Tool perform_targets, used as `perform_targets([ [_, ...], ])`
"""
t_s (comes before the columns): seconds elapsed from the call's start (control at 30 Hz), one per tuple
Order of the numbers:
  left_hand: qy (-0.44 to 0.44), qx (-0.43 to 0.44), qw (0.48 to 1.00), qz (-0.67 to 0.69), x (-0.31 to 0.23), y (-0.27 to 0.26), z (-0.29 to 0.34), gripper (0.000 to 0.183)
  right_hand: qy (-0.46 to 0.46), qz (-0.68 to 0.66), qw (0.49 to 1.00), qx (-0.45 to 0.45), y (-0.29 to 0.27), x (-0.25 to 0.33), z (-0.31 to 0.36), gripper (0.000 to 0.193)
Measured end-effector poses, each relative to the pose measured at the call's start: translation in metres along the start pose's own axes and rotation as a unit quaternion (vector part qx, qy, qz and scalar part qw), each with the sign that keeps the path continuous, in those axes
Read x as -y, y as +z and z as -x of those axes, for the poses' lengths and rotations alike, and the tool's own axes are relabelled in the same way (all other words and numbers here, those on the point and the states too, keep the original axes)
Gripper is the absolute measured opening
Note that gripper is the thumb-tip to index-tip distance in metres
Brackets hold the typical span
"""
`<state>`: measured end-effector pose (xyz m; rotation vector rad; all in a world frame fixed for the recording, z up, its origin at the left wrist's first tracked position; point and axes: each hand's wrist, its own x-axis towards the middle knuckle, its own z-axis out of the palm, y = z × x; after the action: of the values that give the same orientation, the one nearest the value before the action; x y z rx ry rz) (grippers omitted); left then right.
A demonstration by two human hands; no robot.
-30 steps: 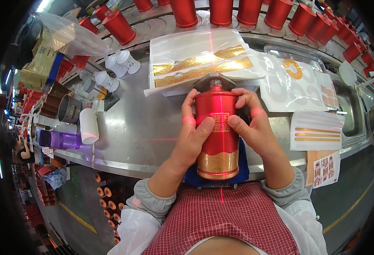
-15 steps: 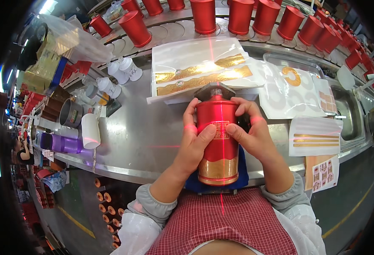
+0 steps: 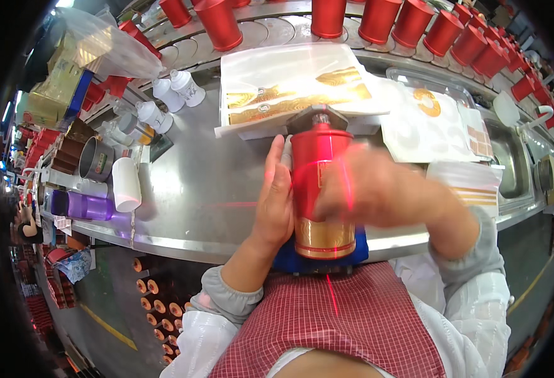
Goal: The person applies gold decorative labels to a red cylindrical container. They use a green squeegee tool to smooth the labels and a wooden stick to press the edges, then place a circular gold sticker on the top of the container.
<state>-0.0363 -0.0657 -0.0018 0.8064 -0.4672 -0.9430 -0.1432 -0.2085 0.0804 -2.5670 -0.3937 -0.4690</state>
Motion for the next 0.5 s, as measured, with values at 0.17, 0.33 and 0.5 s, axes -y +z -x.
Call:
perform_targets([
  [0.17,-0.015,0.075,0.997,-0.013,0.001,-0.015,0.002,0.075,0.155,-0.057,0.976,-0.143,0.000,-0.009,0.025,0.013],
  [0.33,0.003,0.051,0.999,-0.016,0.000,-0.011,0.000,0.071,0.115,0.053,0.991,-0.033,-0.009,-0.004,-0.017,0.016],
  [0.5,0.046,0.017,0.998,-0.042,0.008,-0.021,0.005,0.070,0.113,0.237,0.956,-0.127,-0.014,-0.034,-0.042,0.014],
])
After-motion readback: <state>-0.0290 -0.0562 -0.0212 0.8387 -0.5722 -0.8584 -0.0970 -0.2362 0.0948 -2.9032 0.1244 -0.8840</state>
